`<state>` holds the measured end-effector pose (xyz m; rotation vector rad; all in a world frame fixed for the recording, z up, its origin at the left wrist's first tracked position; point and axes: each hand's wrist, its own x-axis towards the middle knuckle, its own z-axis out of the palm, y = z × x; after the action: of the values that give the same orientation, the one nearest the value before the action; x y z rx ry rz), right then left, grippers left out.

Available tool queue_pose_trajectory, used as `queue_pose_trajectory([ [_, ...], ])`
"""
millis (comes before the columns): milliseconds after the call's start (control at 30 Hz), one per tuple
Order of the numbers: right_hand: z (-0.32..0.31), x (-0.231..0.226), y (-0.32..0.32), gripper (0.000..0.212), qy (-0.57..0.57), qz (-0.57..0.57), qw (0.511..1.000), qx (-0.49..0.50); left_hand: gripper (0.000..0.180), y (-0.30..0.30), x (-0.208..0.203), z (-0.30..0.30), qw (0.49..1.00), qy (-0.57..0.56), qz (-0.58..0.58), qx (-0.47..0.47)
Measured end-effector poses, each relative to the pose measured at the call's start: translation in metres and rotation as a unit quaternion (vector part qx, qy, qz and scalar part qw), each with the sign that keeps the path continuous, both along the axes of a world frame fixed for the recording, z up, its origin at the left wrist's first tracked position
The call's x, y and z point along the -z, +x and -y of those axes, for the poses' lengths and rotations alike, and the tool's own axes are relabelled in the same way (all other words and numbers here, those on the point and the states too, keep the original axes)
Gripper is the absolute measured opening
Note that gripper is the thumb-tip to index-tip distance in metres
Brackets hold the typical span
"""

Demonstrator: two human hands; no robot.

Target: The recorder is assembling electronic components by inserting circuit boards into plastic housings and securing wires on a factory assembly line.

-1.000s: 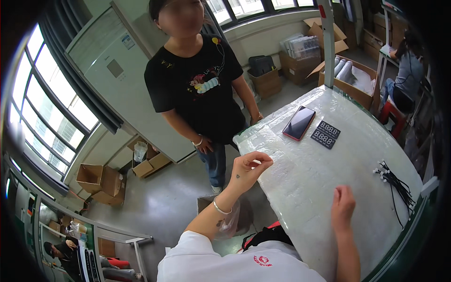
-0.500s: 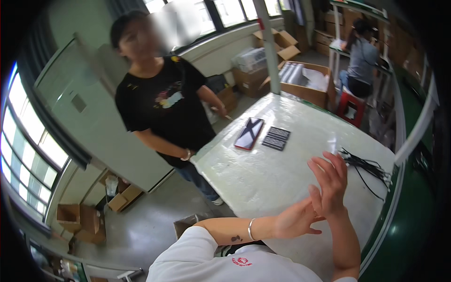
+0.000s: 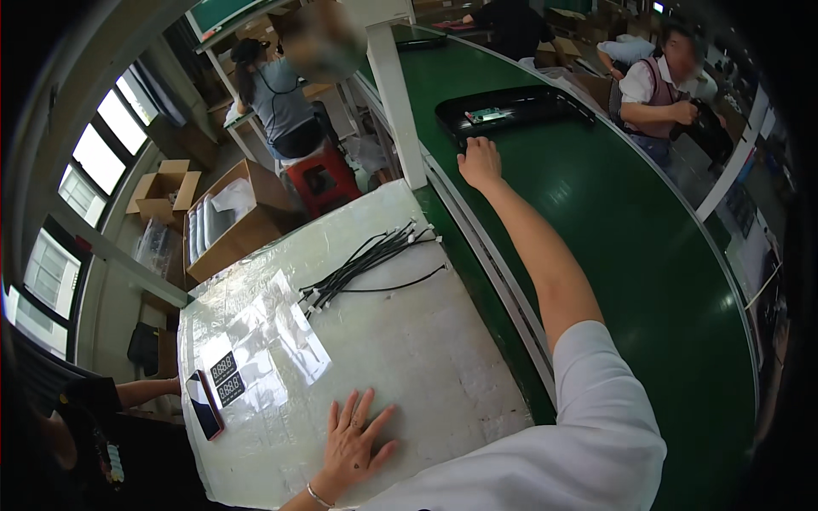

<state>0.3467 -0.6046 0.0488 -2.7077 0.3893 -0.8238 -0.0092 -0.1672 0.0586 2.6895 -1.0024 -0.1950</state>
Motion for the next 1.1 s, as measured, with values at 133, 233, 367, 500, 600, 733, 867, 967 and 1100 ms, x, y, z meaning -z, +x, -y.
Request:
queue_pose_trajectory([
  [133,-0.037,0.003,0.078,0.05,-0.015,-0.038,0.999,0.012,0.057,-0.004,0.001,-0.011,0.999,0.0,-0.023,-0.041],
  [233,-0.029,0.025,0.116,0.018,-0.004,-0.027,1.0,0.011,0.059,-0.01,0.008,-0.019,0.994,-0.011,-0.02,-0.104],
  [367,0.048,0.054,0.118,0.027,-0.136,-0.114,0.983,0.036,0.062,-0.006,0.017,-0.028,0.997,-0.068,-0.031,-0.036],
  [500,0.036,0.034,0.095,0.016,-0.234,-0.034,0.972,0.007,0.063,-0.009,0.02,-0.025,0.993,-0.117,-0.007,0.008],
  [600,0.047,0.03,0.073,0.018,-0.215,0.029,0.971,-0.102,0.064,-0.013,0.019,-0.021,0.991,-0.135,-0.016,-0.003],
  [733,0.114,0.028,0.017,0.036,-0.193,0.025,0.966,-0.171,0.064,-0.02,0.018,-0.021,0.989,-0.148,-0.019,-0.002],
  [867,0.216,0.029,-0.082,0.041,-0.174,-0.034,0.978,-0.105,0.064,-0.014,0.023,-0.031,0.993,-0.113,0.002,0.024],
  [967,0.19,-0.021,-0.211,0.039,-0.084,-0.004,0.993,-0.082,0.063,-0.012,0.028,-0.032,0.996,-0.087,0.025,0.009],
  [1100,0.181,-0.053,-0.266,0.031,-0.124,0.013,0.991,0.041,0.061,-0.005,0.007,-0.03,0.998,-0.054,0.026,-0.026],
])
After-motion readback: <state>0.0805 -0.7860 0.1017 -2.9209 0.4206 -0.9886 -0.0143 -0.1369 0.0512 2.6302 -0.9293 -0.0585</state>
